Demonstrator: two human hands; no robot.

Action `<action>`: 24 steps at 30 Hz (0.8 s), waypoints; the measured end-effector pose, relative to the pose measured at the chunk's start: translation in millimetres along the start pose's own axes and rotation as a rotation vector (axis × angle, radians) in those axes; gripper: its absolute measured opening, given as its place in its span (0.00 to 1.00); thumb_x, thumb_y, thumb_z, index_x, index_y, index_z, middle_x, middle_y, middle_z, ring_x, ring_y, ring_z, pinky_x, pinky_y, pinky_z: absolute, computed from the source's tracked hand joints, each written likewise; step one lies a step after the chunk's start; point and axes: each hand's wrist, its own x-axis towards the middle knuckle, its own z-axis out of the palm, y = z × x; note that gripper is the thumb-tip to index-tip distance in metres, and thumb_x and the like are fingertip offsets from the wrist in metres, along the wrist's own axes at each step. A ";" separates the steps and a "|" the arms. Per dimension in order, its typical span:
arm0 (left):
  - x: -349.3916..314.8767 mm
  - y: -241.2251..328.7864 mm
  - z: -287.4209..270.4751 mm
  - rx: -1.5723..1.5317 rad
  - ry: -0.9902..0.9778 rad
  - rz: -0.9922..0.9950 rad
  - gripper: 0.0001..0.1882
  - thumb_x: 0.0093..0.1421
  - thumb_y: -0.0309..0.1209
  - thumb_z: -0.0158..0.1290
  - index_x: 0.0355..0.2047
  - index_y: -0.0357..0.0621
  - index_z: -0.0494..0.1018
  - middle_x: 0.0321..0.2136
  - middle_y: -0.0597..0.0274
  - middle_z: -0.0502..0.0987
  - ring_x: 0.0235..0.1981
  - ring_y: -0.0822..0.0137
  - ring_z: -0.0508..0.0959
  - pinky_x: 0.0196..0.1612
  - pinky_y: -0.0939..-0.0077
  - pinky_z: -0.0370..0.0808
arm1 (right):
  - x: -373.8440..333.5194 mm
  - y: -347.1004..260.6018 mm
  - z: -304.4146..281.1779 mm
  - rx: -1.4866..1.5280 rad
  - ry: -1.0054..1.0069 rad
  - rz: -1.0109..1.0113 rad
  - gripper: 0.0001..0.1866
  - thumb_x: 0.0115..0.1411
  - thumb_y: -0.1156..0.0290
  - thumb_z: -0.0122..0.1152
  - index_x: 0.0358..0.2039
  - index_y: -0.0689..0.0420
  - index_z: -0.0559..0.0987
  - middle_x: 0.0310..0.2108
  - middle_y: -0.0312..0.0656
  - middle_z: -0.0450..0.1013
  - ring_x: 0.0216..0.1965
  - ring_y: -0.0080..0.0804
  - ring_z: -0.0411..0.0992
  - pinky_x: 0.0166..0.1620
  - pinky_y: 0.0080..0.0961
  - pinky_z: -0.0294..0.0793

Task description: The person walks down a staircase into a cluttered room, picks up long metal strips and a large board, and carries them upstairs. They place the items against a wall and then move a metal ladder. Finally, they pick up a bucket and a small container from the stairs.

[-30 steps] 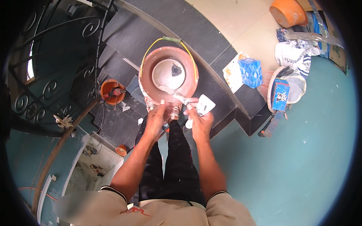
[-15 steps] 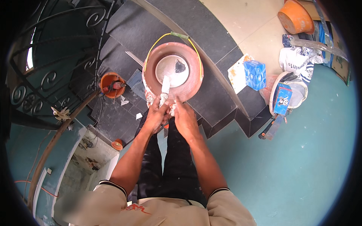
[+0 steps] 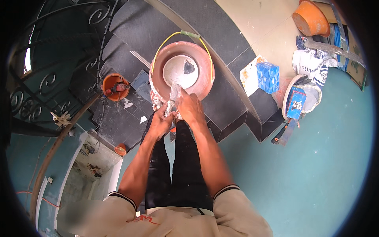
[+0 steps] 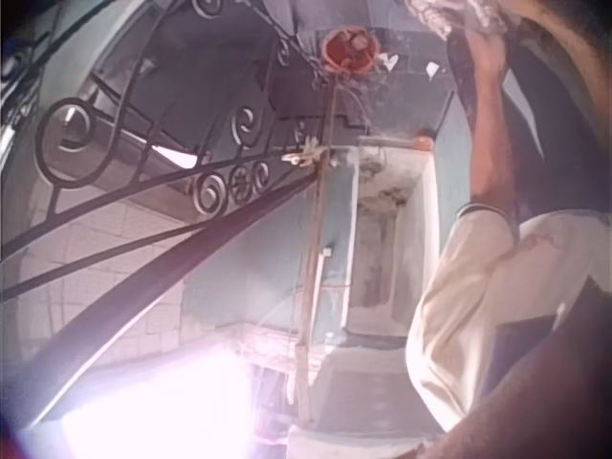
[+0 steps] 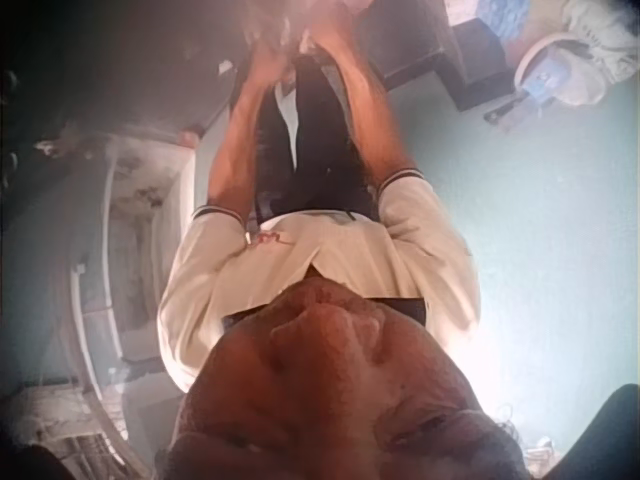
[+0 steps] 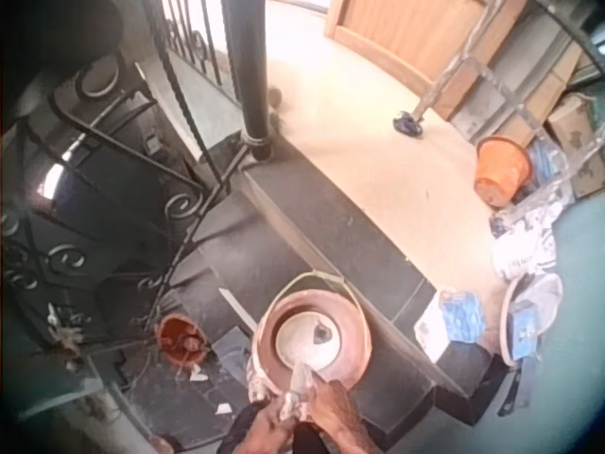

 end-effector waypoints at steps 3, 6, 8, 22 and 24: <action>9.3 0.9 -8.5 0.022 -0.004 0.007 0.25 0.71 0.25 0.54 0.66 0.34 0.65 0.34 0.70 0.77 0.24 0.83 0.66 0.26 0.84 0.65 | -22.7 -22.6 -3.0 -0.031 -0.052 0.034 0.24 0.72 0.63 0.50 0.66 0.53 0.72 0.43 0.67 0.75 0.47 0.69 0.76 0.51 0.55 0.76; 8.4 -1.7 -16.7 0.029 -0.064 0.056 0.25 0.70 0.24 0.54 0.65 0.31 0.66 0.49 0.60 0.79 0.47 0.73 0.76 0.52 0.78 0.73 | -29.5 -22.0 6.9 -0.035 -0.067 0.072 0.24 0.71 0.64 0.50 0.66 0.49 0.73 0.44 0.65 0.77 0.47 0.63 0.78 0.53 0.53 0.76; -6.6 -7.4 -13.4 -0.026 -0.114 0.093 0.26 0.70 0.24 0.54 0.67 0.34 0.65 0.50 0.60 0.79 0.46 0.74 0.76 0.51 0.78 0.74 | 6.8 1.4 3.6 0.041 -0.122 0.152 0.25 0.71 0.65 0.49 0.68 0.45 0.71 0.45 0.64 0.79 0.46 0.57 0.79 0.52 0.49 0.76; -11.0 -12.8 -15.5 -0.030 0.032 -0.069 0.28 0.73 0.33 0.53 0.69 0.37 0.64 0.50 0.61 0.79 0.51 0.72 0.75 0.55 0.78 0.70 | 29.2 28.5 -5.2 0.591 0.025 0.208 0.25 0.73 0.65 0.53 0.69 0.49 0.72 0.30 0.47 0.79 0.24 0.34 0.76 0.31 0.33 0.76; -9.9 -10.7 -24.6 -0.071 0.127 -0.134 0.30 0.73 0.37 0.51 0.71 0.37 0.62 0.47 0.60 0.80 0.42 0.73 0.79 0.42 0.78 0.75 | -17.1 8.1 -18.7 0.726 -0.035 0.307 0.24 0.73 0.65 0.54 0.69 0.49 0.72 0.30 0.43 0.77 0.20 0.25 0.72 0.26 0.27 0.73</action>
